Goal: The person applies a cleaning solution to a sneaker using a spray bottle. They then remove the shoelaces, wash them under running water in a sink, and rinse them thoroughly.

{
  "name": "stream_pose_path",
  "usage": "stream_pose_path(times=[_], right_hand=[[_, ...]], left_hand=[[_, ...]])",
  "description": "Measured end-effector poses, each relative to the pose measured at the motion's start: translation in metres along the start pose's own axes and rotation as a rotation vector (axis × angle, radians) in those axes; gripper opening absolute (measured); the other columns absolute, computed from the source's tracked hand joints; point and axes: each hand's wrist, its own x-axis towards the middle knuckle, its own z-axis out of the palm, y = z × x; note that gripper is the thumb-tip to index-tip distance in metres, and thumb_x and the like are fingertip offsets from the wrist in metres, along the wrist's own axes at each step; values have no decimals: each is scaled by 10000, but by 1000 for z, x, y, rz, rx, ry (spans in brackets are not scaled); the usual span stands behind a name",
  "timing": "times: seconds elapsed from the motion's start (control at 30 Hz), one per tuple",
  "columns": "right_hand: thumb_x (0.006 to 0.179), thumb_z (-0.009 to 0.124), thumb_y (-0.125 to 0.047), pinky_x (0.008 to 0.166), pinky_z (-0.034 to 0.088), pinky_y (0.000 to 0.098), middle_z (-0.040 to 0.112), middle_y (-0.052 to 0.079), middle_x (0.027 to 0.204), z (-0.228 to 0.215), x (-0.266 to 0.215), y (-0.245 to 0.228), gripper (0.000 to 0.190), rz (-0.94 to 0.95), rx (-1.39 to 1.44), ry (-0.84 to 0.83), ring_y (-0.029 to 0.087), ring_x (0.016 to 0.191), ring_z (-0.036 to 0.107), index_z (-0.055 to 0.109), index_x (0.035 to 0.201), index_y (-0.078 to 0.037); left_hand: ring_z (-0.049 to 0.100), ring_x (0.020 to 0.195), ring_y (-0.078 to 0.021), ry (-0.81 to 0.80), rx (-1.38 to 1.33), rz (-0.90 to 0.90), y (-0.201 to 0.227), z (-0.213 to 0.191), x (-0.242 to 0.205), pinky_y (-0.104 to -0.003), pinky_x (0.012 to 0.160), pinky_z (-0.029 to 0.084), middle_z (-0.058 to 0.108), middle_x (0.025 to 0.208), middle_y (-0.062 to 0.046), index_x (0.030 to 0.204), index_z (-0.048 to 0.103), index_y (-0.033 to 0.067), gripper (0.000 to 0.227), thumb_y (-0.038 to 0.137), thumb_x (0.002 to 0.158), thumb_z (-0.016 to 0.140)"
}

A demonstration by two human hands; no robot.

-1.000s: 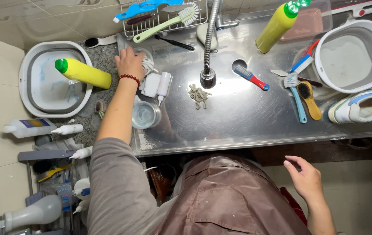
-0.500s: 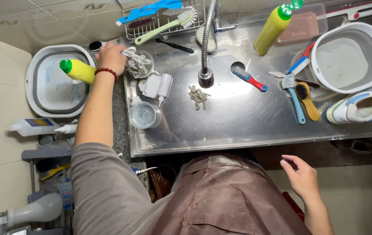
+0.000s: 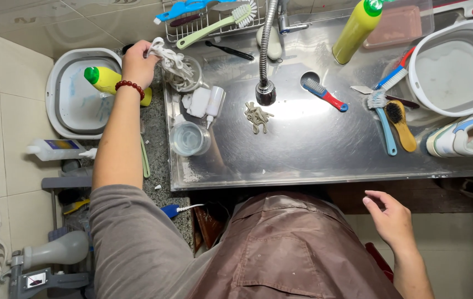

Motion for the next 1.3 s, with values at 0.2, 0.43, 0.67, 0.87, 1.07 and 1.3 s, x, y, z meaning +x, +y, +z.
stream_pose_path(times=[0.2, 0.43, 0.67, 0.87, 1.07, 1.3], right_hand=[[916, 717, -301, 738, 540, 324, 776, 95, 962, 1, 4, 0, 355, -41, 33, -1, 163, 738, 658, 751, 1231, -141], [921, 717, -294, 730, 541, 326, 775, 100, 959, 2, 9, 5, 355, -38, 37, 12, 184, 705, 645, 750, 1239, -140], [924, 714, -290, 728, 541, 318, 772, 97, 971, 5, 14, 2, 348, -96, 53, 20, 178, 715, 649, 748, 1227, -124], [924, 709, -280, 734, 542, 318, 775, 97, 978, 0, 14, -6, 343, -103, 79, 12, 170, 759, 669, 745, 1220, -112], [923, 714, -288, 738, 546, 330, 773, 107, 970, 1, 16, -4, 347, -86, 57, -2, 189, 751, 669, 748, 1227, -126], [915, 718, -291, 739, 549, 329, 773, 108, 962, 1, 18, 1, 350, -103, 78, -1, 187, 742, 668, 746, 1221, -125]], left_hand=[[617, 798, -110, 40, -125, 30, -11, -3, 6, -293, 751, 514, 712, 894, -22, 1030, 690, 32, 137, 141, 964, 743], [622, 790, -89, 104, -150, 43, 3, -22, 8, -272, 750, 516, 696, 869, -9, 1006, 668, 27, 103, 112, 978, 717], [629, 746, -93, 210, -135, 29, 21, -31, 4, -281, 706, 523, 703, 829, -11, 946, 684, 8, 149, 140, 944, 753], [652, 656, -114, 267, 3, 3, 36, -24, -1, -295, 640, 525, 721, 750, -25, 902, 734, 22, 174, 185, 899, 795], [631, 642, -132, 288, 37, 54, 34, -18, 1, -305, 631, 518, 703, 735, -38, 914, 714, 26, 192, 196, 924, 802], [612, 641, -123, 328, -4, 61, 34, -13, 1, -300, 624, 510, 688, 726, -22, 908, 696, 31, 190, 188, 931, 800]])
